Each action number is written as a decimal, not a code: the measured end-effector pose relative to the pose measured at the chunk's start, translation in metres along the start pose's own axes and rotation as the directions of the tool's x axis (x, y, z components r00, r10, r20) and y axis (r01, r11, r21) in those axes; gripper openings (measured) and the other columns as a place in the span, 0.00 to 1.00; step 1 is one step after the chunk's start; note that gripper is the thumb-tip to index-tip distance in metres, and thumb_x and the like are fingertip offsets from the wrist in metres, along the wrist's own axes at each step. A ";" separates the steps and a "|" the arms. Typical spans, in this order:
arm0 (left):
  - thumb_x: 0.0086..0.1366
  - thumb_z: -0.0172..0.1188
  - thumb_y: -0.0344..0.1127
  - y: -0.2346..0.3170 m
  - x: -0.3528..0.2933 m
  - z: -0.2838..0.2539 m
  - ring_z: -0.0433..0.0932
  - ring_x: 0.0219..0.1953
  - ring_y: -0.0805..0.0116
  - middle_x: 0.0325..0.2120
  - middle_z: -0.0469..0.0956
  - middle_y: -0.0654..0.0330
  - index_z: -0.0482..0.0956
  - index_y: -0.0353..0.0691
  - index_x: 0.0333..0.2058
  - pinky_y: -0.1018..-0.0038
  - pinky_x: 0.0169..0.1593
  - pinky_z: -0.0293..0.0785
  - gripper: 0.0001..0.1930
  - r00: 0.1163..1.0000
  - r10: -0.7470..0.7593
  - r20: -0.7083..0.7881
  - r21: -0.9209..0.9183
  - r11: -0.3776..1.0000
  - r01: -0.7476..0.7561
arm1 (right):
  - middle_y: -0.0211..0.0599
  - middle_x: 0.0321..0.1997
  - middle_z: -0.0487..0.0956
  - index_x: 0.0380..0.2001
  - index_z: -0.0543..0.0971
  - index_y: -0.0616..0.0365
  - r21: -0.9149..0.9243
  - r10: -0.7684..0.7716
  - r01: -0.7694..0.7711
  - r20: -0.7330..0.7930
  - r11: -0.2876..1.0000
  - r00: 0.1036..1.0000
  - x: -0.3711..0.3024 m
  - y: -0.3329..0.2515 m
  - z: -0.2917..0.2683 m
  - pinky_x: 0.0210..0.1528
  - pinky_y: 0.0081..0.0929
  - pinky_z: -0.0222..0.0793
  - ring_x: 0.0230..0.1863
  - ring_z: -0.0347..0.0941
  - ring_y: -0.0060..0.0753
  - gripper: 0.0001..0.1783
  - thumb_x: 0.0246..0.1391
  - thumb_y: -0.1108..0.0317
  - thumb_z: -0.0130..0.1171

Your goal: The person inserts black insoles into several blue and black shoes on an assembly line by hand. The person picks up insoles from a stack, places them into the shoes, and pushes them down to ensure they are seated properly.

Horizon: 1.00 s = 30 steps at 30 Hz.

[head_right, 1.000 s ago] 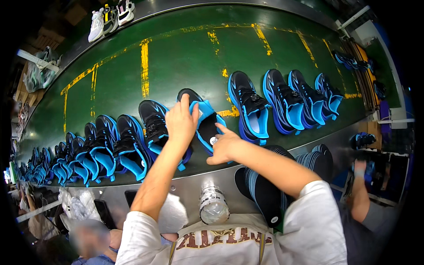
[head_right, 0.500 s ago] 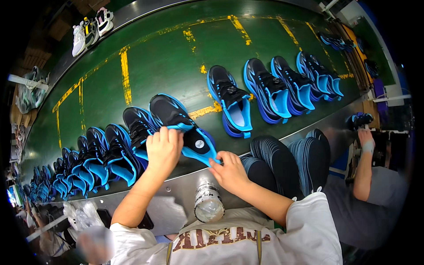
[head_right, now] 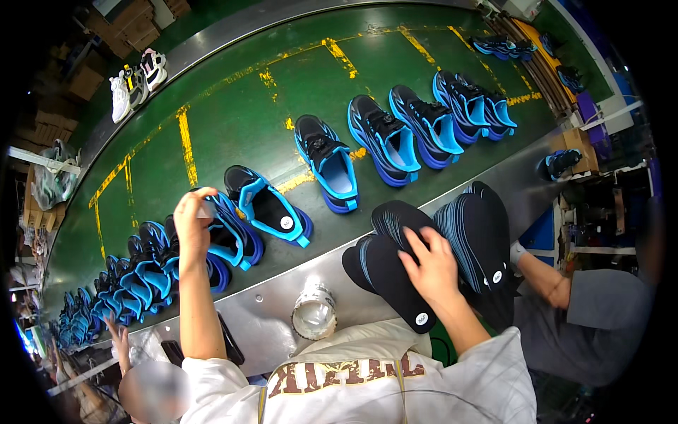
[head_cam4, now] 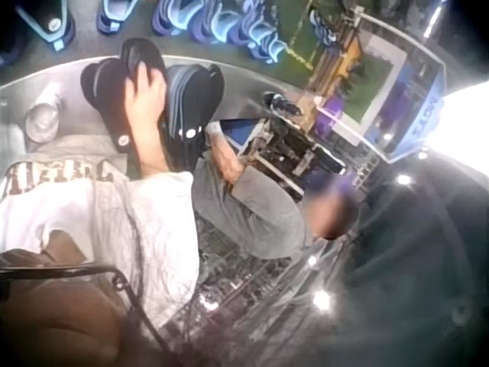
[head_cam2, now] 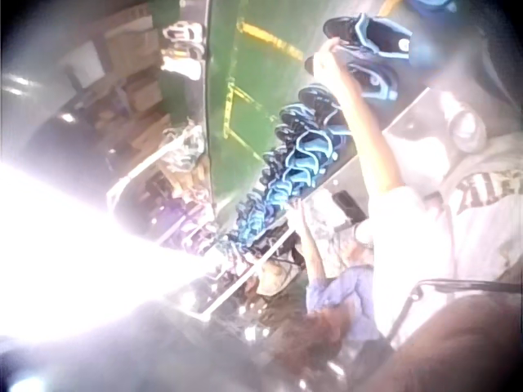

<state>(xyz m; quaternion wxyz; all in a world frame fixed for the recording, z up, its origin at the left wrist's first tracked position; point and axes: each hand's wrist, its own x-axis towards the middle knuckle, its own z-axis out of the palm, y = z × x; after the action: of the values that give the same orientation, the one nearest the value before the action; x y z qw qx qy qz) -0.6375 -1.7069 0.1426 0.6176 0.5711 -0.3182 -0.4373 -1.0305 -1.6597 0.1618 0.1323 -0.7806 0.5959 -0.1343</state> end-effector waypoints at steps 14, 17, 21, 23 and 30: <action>0.56 0.54 0.48 -0.074 0.022 0.152 0.75 0.27 0.45 0.22 0.75 0.45 0.61 0.41 0.49 0.59 0.29 0.70 0.26 0.881 0.199 0.428 0.768 0.434 -0.471 | 0.55 0.45 0.71 0.43 0.74 0.62 0.183 0.178 -0.171 -0.020 0.968 0.984 -0.058 0.063 -0.039 0.51 0.35 0.61 0.47 0.68 0.50 0.31 0.32 0.60 0.68; 0.60 0.47 0.47 -0.064 0.040 0.163 0.74 0.28 0.45 0.24 0.75 0.45 0.65 0.39 0.46 0.57 0.32 0.70 0.20 0.880 0.142 0.454 0.792 0.388 -0.471 | 0.48 0.42 0.73 0.39 0.76 0.63 0.191 0.105 -0.075 -0.152 0.979 0.983 -0.012 0.066 -0.058 0.43 0.26 0.66 0.40 0.72 0.39 0.22 0.36 0.68 0.65; 0.61 0.44 0.47 -0.050 0.052 0.162 0.74 0.28 0.45 0.23 0.74 0.44 0.72 0.36 0.33 0.57 0.33 0.69 0.18 0.879 0.097 0.467 0.805 0.366 -0.468 | 0.34 0.27 0.74 0.29 0.78 0.64 0.590 -0.033 -0.048 0.125 0.806 0.992 0.075 0.019 -0.061 0.27 0.19 0.64 0.26 0.68 0.20 0.10 0.43 0.69 0.60; 0.61 0.44 0.47 -0.044 0.053 0.154 0.73 0.28 0.45 0.22 0.74 0.44 0.73 0.36 0.28 0.57 0.34 0.69 0.19 0.877 0.014 0.480 0.829 0.322 -0.458 | 0.33 0.20 0.76 0.22 0.79 0.65 0.574 -0.039 -0.251 0.445 0.779 0.895 0.116 0.004 -0.042 0.25 0.19 0.64 0.22 0.68 0.18 0.10 0.42 0.66 0.61; 0.60 0.47 0.49 -0.059 0.054 0.145 0.73 0.23 0.50 0.19 0.73 0.45 0.72 0.31 0.23 0.63 0.30 0.67 0.22 0.904 -0.066 0.423 0.731 0.614 -0.298 | 0.45 0.25 0.75 0.19 0.78 0.61 0.101 -0.388 0.386 0.446 0.917 0.807 0.172 -0.019 0.082 0.33 0.36 0.69 0.28 0.73 0.46 0.09 0.39 0.65 0.55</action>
<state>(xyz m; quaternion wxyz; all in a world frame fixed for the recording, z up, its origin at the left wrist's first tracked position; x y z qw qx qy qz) -0.7550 -1.8151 0.1000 0.2541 0.6544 -0.6350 -0.3224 -0.9398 -1.8169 0.1019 0.2406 -0.8944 0.3760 0.0273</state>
